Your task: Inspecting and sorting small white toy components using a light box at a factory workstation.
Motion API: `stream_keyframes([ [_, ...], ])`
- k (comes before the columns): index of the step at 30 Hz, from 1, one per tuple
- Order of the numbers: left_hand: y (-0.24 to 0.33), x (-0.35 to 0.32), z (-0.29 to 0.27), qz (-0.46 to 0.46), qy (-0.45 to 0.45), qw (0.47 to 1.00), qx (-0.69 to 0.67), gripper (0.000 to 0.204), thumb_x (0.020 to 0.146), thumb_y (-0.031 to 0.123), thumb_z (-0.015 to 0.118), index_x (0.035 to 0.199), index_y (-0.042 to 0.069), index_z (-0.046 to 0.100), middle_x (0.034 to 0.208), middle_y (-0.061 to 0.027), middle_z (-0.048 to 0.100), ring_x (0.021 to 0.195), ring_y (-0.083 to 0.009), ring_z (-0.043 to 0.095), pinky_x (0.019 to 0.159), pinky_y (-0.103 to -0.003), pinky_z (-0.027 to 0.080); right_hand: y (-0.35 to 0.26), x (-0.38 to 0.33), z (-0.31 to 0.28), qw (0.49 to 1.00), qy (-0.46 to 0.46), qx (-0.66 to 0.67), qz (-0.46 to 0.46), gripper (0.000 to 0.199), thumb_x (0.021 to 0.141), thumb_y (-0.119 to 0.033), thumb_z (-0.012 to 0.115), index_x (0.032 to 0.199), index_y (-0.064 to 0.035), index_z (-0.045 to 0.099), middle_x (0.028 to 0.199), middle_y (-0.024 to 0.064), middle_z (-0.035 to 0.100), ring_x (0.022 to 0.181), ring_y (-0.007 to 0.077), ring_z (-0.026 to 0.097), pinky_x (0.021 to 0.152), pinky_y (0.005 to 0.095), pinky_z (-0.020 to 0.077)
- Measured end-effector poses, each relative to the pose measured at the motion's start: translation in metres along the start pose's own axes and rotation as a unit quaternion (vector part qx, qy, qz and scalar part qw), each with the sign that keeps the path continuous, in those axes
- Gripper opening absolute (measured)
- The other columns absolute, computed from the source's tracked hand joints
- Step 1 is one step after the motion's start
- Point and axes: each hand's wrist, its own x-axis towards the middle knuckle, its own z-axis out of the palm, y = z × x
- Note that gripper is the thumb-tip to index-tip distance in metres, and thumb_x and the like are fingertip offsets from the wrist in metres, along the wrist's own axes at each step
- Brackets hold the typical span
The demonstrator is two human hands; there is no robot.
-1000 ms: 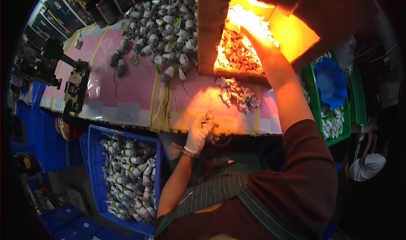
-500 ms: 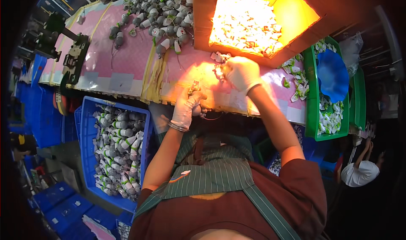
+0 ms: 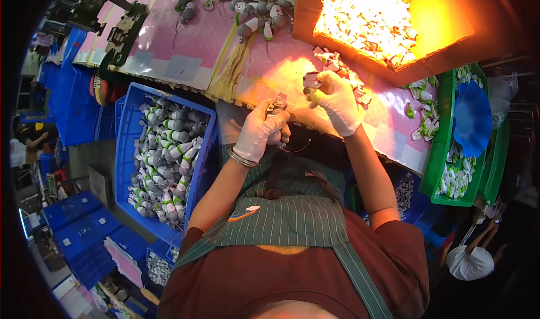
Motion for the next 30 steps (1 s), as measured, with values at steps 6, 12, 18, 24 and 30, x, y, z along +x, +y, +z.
stream_keyframes([
  [6, 0.004, -0.004, 0.006, -0.018, -0.007, 1.0, 0.019, 0.035, 0.088, 0.016, 0.064, 0.115, 0.0, 0.049, 0.068, -0.008, 0.058, 0.055, -0.0141, 0.055, 0.051, -0.028, 0.047, 0.013, -0.007, 0.014, 0.983, -0.077, 0.155, 0.057, 0.03, 0.083, -0.017, 0.071, 0.105, -0.0007, 0.057, 0.093, 0.0062, 0.064, 0.082, 0.0113, 0.061, 0.062, 0.0222, 0.0485],
  [12, 0.003, -0.007, 0.005, -0.029, 0.009, 0.999, 0.022, 0.035, 0.087, 0.013, 0.065, 0.116, 0.002, 0.049, 0.069, -0.0057, 0.058, 0.057, -0.0121, 0.056, 0.052, -0.026, 0.048, 0.016, -0.011, 0.02, 0.98, -0.073, 0.173, 0.069, 0.034, 0.084, -0.02, 0.07, 0.108, -0.0012, 0.057, 0.097, 0.0069, 0.065, 0.076, 0.0097, 0.061, 0.059, 0.0202, 0.0469],
  [18, 0.004, -0.005, 0.003, -0.028, -0.01, 0.999, 0.024, 0.036, 0.086, 0.014, 0.067, 0.116, 0.003, 0.049, 0.068, -0.0043, 0.058, 0.056, -0.0107, 0.056, 0.05, -0.025, 0.047, 0.02, -0.013, 0.026, 0.985, -0.078, 0.143, 0.055, 0.025, 0.085, -0.018, 0.069, 0.101, -0.0041, 0.056, 0.091, 0.005, 0.064, 0.072, 0.0089, 0.06, 0.057, 0.0187, 0.0452],
  [24, -0.019, 0.005, -0.003, 0.092, 0.015, 0.983, 0.16, 0.032, 0.085, 0.016, 0.068, 0.109, 0.002, 0.053, 0.072, -0.0031, 0.061, 0.056, -0.0092, 0.056, 0.053, -0.023, 0.044, 0.038, -0.011, 0.049, 0.985, 0.015, 0.17, -0.019, 0.02, 0.089, -0.012, 0.062, 0.104, -0.0052, 0.052, 0.089, 0.0061, 0.063, 0.072, 0.0104, 0.06, 0.057, 0.0197, 0.0458],
  [30, -0.008, 0.004, -0.002, 0.223, 0.075, 0.903, 0.36, 0.032, 0.086, 0.016, 0.067, 0.111, 0.002, 0.053, 0.074, -0.004, 0.06, 0.058, -0.0115, 0.056, 0.054, -0.025, 0.045, 0.042, -0.011, 0.051, 0.97, 0.047, 0.239, 0.011, 0.021, 0.091, -0.006, 0.057, 0.11, -0.0026, 0.05, 0.098, 0.0105, 0.062, 0.08, 0.0166, 0.061, 0.066, 0.0247, 0.0501],
])
